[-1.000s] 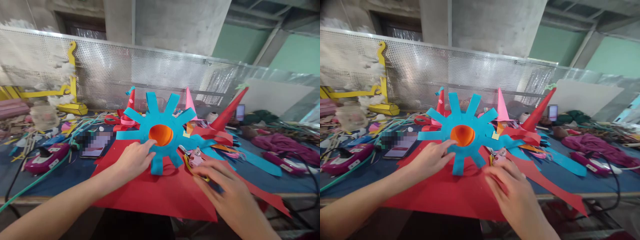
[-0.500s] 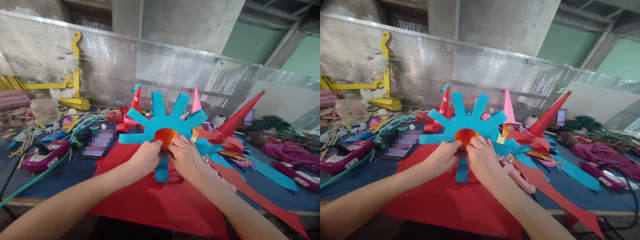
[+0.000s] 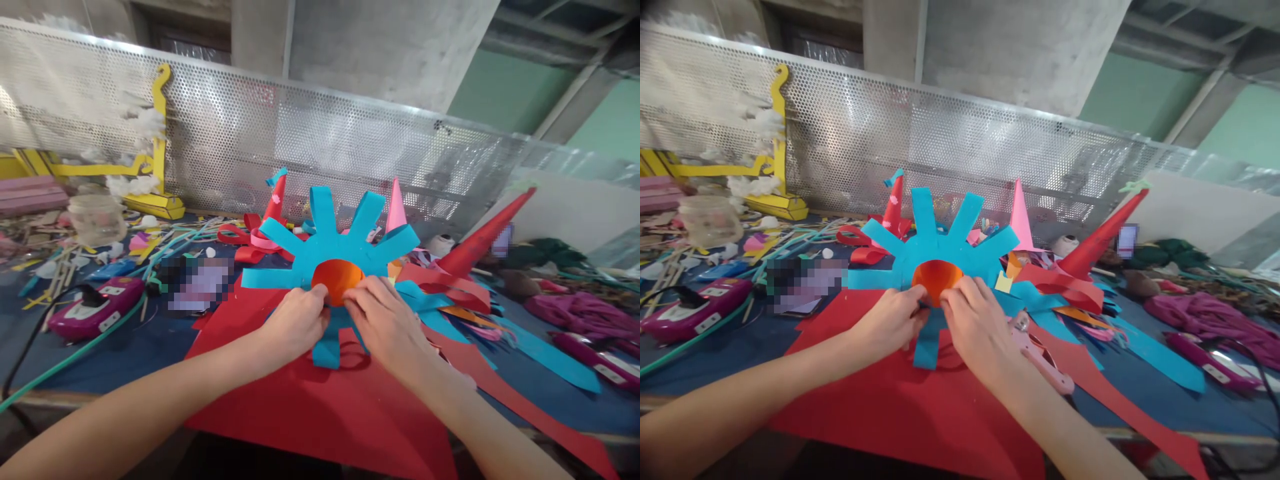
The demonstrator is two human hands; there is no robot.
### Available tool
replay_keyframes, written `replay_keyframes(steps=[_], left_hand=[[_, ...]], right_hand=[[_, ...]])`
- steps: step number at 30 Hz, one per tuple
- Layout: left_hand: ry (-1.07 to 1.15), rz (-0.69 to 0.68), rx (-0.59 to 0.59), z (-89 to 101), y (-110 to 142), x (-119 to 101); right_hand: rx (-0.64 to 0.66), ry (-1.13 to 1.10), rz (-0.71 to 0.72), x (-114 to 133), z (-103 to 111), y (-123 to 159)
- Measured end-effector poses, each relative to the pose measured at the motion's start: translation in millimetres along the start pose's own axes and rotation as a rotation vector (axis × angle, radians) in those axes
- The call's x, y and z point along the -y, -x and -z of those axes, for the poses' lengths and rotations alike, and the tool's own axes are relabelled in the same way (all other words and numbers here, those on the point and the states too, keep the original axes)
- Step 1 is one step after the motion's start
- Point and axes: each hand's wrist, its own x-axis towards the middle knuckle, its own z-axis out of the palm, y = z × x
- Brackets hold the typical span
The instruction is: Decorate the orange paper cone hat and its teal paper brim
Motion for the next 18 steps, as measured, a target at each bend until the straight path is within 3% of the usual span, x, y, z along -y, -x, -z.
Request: replay_keyframes(steps=[5, 13, 18], left_hand=[[-0.020, 0.032, 0.026, -0.8, -0.3, -2.4], [-0.078, 0.007, 0.019, -5.3, -5.3, -0.6], [-0.072, 0.015, 0.009, -3.8, -3.7, -2.9]], right_hand=[[0.128, 0.051, 0.033, 2.1, 0.5, -0.3], [0.079, 0.221, 0.118, 8.1, -11.0, -4.0], [0.036, 0.228, 0.094, 5.7, -8.4, -1.9]])
